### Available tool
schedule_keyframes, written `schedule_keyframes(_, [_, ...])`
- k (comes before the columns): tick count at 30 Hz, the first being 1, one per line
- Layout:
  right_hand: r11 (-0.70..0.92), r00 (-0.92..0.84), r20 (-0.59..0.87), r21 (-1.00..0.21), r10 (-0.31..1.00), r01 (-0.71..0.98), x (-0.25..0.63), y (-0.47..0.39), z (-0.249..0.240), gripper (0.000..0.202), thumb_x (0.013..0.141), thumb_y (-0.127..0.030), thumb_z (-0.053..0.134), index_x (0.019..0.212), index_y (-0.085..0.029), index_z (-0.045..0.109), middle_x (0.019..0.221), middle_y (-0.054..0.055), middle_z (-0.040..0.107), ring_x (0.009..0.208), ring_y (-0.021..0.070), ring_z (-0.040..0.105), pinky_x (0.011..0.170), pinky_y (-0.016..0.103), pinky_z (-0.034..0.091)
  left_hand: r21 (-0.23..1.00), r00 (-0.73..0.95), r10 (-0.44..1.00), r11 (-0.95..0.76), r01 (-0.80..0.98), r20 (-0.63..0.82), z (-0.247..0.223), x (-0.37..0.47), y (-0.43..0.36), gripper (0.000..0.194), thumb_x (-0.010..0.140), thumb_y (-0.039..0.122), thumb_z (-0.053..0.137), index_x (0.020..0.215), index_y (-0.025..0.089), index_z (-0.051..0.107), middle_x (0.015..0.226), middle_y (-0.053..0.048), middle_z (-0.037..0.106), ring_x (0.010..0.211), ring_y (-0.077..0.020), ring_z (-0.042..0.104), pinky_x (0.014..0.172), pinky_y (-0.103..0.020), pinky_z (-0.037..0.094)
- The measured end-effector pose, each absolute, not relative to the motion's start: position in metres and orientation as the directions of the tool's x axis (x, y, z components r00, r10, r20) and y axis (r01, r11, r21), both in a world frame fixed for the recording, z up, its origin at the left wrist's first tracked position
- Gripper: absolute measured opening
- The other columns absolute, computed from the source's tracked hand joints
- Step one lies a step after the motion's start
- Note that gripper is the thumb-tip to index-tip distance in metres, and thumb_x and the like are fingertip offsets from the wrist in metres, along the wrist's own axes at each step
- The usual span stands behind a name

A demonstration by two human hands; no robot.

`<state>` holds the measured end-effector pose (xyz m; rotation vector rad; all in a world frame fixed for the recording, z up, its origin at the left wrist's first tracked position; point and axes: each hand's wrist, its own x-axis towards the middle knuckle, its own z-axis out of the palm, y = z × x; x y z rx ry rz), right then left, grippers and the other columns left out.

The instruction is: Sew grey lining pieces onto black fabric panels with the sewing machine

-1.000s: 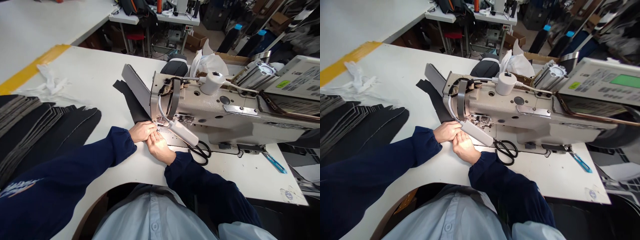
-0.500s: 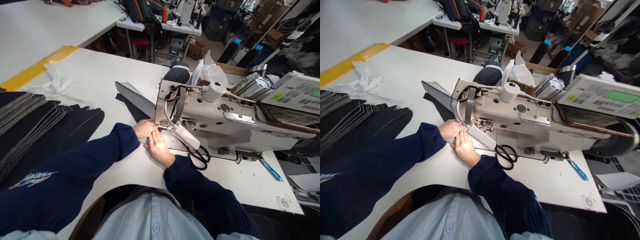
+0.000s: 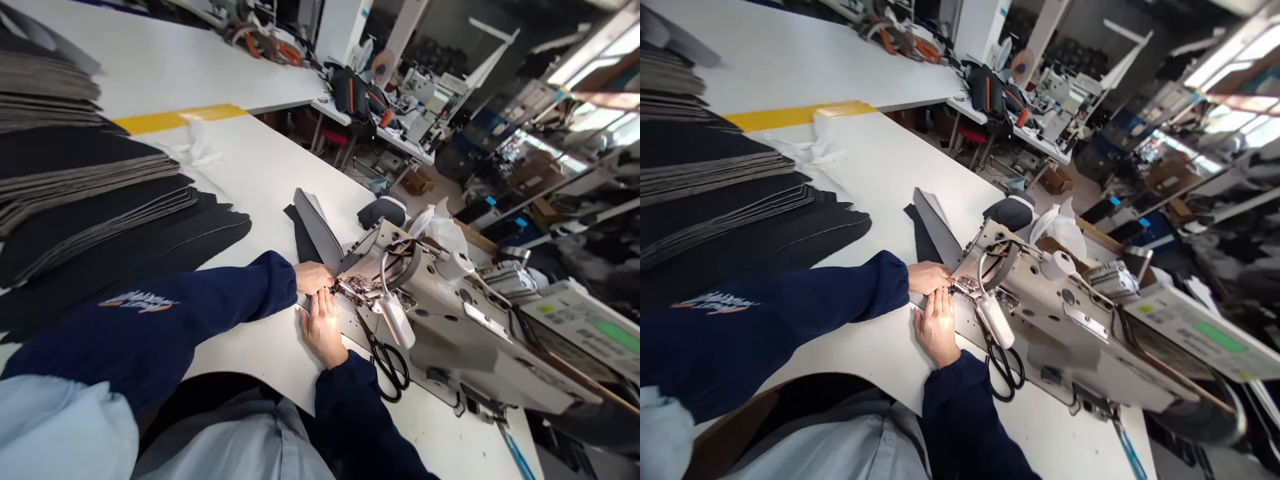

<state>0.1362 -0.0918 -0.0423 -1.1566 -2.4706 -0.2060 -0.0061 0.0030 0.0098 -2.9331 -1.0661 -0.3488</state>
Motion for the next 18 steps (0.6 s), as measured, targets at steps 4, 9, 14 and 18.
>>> schedule_keyframes(4, [0.650, -0.579, 0.418, -0.036, 0.700, 0.759, 0.139, -0.090, -0.042, 0.048, 0.095, -0.031, 0.044, 0.124, 0.006, 0.054, 0.131, 0.035, 0.052, 0.130, 0.0398, 0.045, 0.100, 0.055, 0.044, 0.128, 0.622, 0.761, -0.646, 0.752, 0.184, 0.027, -0.008, 0.027, 0.035, 0.085, 0.008, 0.051, 0.117, 0.019, 0.060, 0.129, -0.006, 0.060, 0.095, -0.0145, 0.064, 0.078, -0.023, 0.046])
schedule_keyframes(9, [0.650, -0.576, 0.406, -0.062, 0.710, 0.757, 0.143, -0.089, -0.044, 0.049, 0.094, -0.032, 0.046, 0.125, 0.005, 0.053, 0.133, 0.035, 0.050, 0.132, 0.0401, 0.043, 0.101, 0.056, 0.044, 0.142, 0.511, 0.850, -0.525, 0.839, 0.125, 0.046, -0.007, 0.052, 0.027, 0.089, 0.022, 0.054, 0.114, 0.016, 0.062, 0.116, -0.014, 0.062, 0.092, -0.0222, 0.064, 0.068, -0.029, 0.047])
schedule_keyframes(14, [0.634, -0.550, 0.423, -0.079, 0.720, 0.769, 0.147, -0.086, -0.048, 0.047, 0.095, -0.029, 0.041, 0.129, 0.002, 0.050, 0.133, 0.033, 0.051, 0.134, 0.0371, 0.042, 0.101, 0.057, 0.044, 0.129, 0.486, 0.860, -0.505, 0.853, 0.154, 0.058, -0.003, 0.043, 0.020, 0.092, 0.019, 0.052, 0.087, 0.011, 0.069, 0.100, -0.016, 0.066, 0.097, -0.0251, 0.063, 0.071, -0.031, 0.048])
schedule_keyframes(18, [0.632, -0.544, 0.452, -0.060, 0.707, 0.772, 0.147, -0.099, -0.039, 0.042, 0.094, -0.017, 0.036, 0.131, 0.000, 0.048, 0.137, 0.031, 0.047, 0.138, 0.0356, 0.036, 0.102, 0.060, 0.042, 0.121, 0.441, 0.875, -0.469, 0.875, 0.200, 0.067, -0.007, 0.021, 0.018, 0.094, 0.016, 0.051, 0.088, 0.011, 0.067, 0.093, -0.009, 0.067, 0.090, -0.0187, 0.064, 0.076, -0.031, 0.052])
